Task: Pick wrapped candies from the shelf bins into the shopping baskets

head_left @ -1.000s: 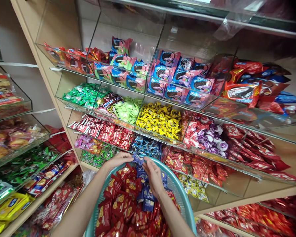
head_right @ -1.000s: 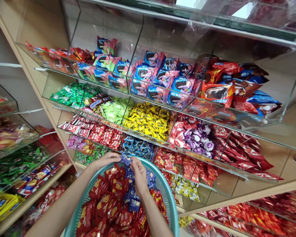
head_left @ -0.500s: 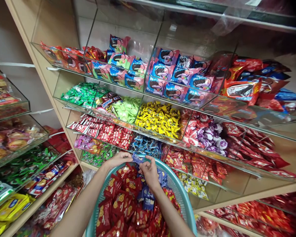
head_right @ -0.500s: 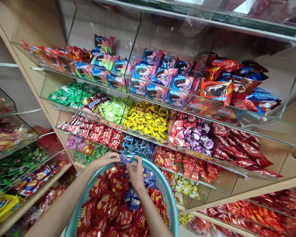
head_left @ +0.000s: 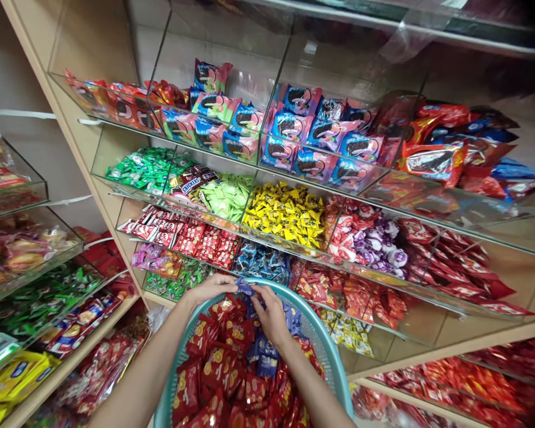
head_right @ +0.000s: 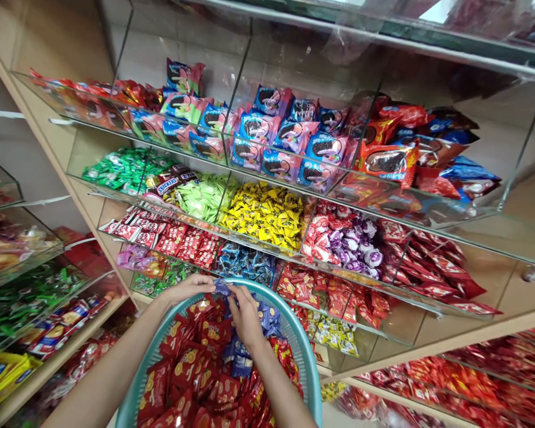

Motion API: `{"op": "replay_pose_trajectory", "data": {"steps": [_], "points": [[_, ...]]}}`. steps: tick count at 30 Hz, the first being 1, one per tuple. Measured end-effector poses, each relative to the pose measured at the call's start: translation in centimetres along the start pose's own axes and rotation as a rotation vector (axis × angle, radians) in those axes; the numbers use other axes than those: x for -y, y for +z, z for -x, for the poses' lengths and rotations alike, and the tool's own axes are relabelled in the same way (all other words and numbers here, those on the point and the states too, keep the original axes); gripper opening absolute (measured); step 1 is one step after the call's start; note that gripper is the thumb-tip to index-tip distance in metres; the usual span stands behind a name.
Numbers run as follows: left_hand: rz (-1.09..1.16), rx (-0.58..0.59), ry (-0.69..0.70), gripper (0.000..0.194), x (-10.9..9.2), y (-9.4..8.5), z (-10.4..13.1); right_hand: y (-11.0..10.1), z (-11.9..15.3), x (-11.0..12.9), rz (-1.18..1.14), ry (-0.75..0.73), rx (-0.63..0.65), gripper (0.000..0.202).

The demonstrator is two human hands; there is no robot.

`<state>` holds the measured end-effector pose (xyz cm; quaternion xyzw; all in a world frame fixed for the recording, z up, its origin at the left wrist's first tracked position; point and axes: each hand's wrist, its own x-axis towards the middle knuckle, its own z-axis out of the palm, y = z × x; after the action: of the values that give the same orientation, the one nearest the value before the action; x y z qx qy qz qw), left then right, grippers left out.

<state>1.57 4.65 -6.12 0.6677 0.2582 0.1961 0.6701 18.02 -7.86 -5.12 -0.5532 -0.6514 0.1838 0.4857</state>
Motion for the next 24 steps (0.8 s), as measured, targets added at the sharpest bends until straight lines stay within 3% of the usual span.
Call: {"op": "replay_pose_trajectory", "data": {"steps": [3,6,12,17,24], "points": [[0.008,-0.019,-0.02,0.027,-0.2,0.1,0.1,-0.1,-0.3,0.1,0.055,-0.046,-0.038,0.025],[0.053,-0.056,-0.13,0.039,-0.2,0.2,0.3,-0.8,-0.7,0.2,0.071,-0.043,-0.104,0.023],[0.032,-0.092,-0.194,0.046,-0.7,0.3,0.5,-4.4,-1.0,-0.9,0.1,0.14,-0.326,0.024],[0.03,-0.088,-0.158,0.043,-1.1,0.4,0.7,-6.5,0.0,-3.3,0.019,0.349,-0.325,0.031],[0.003,-0.103,-0.152,0.043,-0.9,0.4,0.6,-7.5,1.2,-4.8,0.073,0.376,-0.303,0.034]]}}
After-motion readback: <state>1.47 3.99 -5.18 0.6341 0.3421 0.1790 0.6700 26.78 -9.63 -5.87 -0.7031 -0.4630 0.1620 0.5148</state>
